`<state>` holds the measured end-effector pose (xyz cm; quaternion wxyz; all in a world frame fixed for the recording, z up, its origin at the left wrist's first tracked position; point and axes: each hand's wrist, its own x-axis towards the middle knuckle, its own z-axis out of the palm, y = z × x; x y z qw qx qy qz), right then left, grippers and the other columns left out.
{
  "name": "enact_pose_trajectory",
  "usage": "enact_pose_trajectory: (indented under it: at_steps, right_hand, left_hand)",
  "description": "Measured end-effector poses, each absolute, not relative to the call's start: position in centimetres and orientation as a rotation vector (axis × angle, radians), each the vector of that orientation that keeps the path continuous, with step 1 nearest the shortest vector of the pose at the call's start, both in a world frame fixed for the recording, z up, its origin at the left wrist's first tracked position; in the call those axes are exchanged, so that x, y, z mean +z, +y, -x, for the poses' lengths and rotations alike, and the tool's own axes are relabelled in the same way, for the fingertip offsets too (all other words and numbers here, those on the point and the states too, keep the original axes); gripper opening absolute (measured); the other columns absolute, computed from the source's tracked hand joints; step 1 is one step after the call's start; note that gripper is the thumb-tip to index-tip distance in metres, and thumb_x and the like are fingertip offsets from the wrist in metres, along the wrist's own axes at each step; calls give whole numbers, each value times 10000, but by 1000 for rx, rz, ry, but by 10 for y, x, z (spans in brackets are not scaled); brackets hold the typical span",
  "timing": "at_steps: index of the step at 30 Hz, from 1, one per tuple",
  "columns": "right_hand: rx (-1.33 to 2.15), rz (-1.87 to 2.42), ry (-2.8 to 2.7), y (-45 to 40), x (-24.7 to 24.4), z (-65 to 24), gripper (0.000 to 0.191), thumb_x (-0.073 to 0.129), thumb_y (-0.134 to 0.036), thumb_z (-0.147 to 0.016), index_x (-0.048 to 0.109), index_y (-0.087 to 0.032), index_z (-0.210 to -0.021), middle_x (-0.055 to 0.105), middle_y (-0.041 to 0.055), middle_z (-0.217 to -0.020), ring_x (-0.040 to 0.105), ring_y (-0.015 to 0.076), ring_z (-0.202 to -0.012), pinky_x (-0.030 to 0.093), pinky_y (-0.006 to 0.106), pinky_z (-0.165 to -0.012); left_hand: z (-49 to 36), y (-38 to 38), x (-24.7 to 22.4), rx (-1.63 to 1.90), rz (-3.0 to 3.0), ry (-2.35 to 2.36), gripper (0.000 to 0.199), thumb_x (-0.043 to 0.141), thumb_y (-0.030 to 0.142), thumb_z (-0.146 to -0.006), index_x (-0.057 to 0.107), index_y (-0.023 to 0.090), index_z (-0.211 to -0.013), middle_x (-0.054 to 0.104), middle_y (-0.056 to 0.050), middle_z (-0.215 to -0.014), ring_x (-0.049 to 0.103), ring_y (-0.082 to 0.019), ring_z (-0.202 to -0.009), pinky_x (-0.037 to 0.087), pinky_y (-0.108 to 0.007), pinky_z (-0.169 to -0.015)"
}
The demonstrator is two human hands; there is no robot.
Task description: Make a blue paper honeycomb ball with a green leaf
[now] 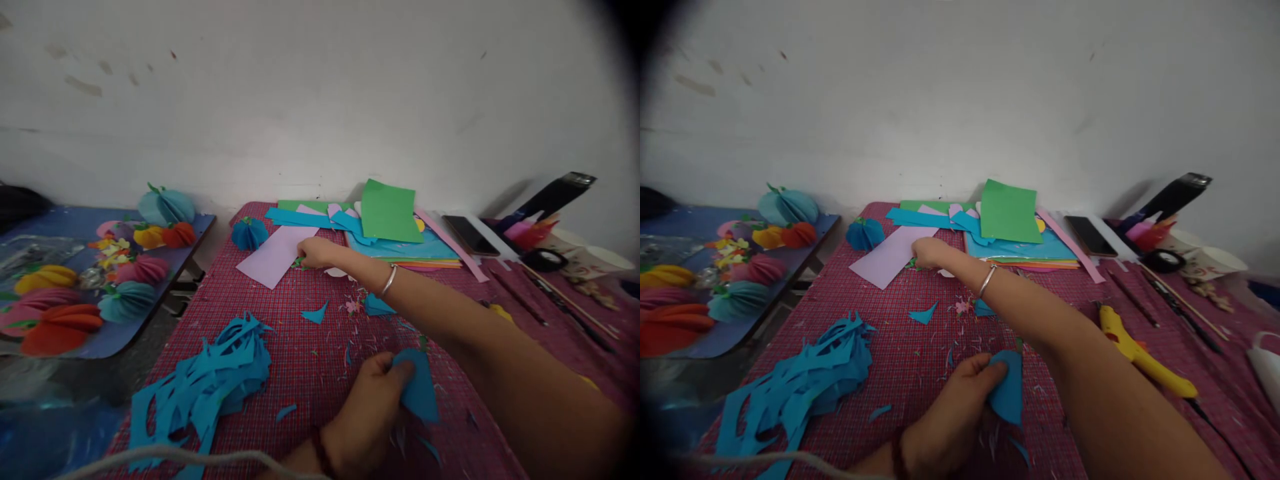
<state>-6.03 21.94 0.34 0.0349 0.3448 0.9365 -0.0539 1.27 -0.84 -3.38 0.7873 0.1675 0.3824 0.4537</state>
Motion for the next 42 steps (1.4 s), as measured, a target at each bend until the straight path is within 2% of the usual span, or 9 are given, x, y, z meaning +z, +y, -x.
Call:
enact_pose_trajectory:
  at_steps: [5, 8, 12, 16, 24, 30, 33, 37, 42]
  right_hand:
    - [-385, -1043, 2884, 213, 34, 48, 305, 585, -327, -935, 586, -151, -1185, 614, 87, -1176, 629, 208, -985, 543, 405, -829]
    - [-475, -1158, 2998, 204, 63, 17, 167, 543, -240, -929, 650, -125, -987, 658, 41, -925, 612, 155, -839, 493, 301, -760]
    - [-1023, -1339, 3168, 170, 84, -52, 200, 528, -190, -886, 577, -152, -1076, 567, -22, -723, 506, 98, -639, 406, 239, -598]
    - [-2095, -1245, 2931, 117, 64, -122, 252, 608, -179, -787, 540, -193, -1029, 537, -41, -697, 475, 96, -598, 384, 252, -578]
    - [-2522, -1351, 2630, 57, 3, -168, 331, 589, -114, -724, 485, -196, -1028, 507, -82, -668, 459, 84, -566, 352, 223, -540]
    - [-2151, -1405, 2870, 41, 7, -186, 317, 582, -104, -771, 528, -195, -1070, 571, -47, -746, 550, 104, -644, 445, 238, -604]
    - [-1370, -1721, 3196, 36, 17, -231, 353, 539, -136, -826, 545, -188, -1176, 639, 50, -973, 612, 166, -874, 502, 322, -796]
    - [-296, -2068, 3043, 40, 10, -301, 534, 557, -122, -764, 508, -156, -1294, 531, 151, -1316, 494, 284, -1228, 389, 463, -1059]
    - [-310, -2073, 2840, 58, -21, -334, 439, 637, -194, -714, 618, -166, -1151, 614, 183, -1186, 575, 349, -1117, 434, 490, -1008]
  left_hand:
    - [-1, -3, -27, 1022, -506, 953, 195, 685, 286, -671, 582, 150, -766, 517, 32, -621, 434, -83, -516, 362, -226, -513]
    - [9, 3, -22, 1179, -746, 1129, 199, 708, 230, -655, 524, 183, -716, 482, 57, -615, 427, -92, -548, 358, -211, -511]
    - [18, 7, -15, 1364, -920, 1202, 412, 686, 222, -723, 571, 230, -1118, 618, 27, -790, 526, -134, -631, 430, -238, -581]
    - [24, 4, -9, 1357, -1212, 1337, 87, 660, 232, -740, 731, 217, -788, 634, 3, -682, 526, -154, -608, 397, -249, -581]
    - [9, 6, -9, 1216, -1300, 1402, 182, 642, 356, -795, 738, 204, -824, 615, 21, -645, 466, -135, -543, 364, -238, -535]
    - [-9, 11, -13, 1149, -1392, 1450, 162, 722, 366, -744, 729, 205, -738, 633, 20, -648, 503, -139, -597, 394, -231, -559]
    - [-9, 15, -19, 1116, -1329, 1481, 188, 744, 396, -721, 727, 209, -740, 622, 22, -642, 487, -134, -568, 389, -230, -525]
    - [-6, 15, -22, 1144, -1420, 1503, 144, 735, 361, -718, 724, 220, -689, 654, 8, -667, 540, -157, -609, 440, -256, -589]
    - [-1, 7, -18, 1128, -1719, 1442, 160, 637, 336, -787, 779, 263, -800, 757, -38, -832, 651, -269, -916, 434, -407, -954]
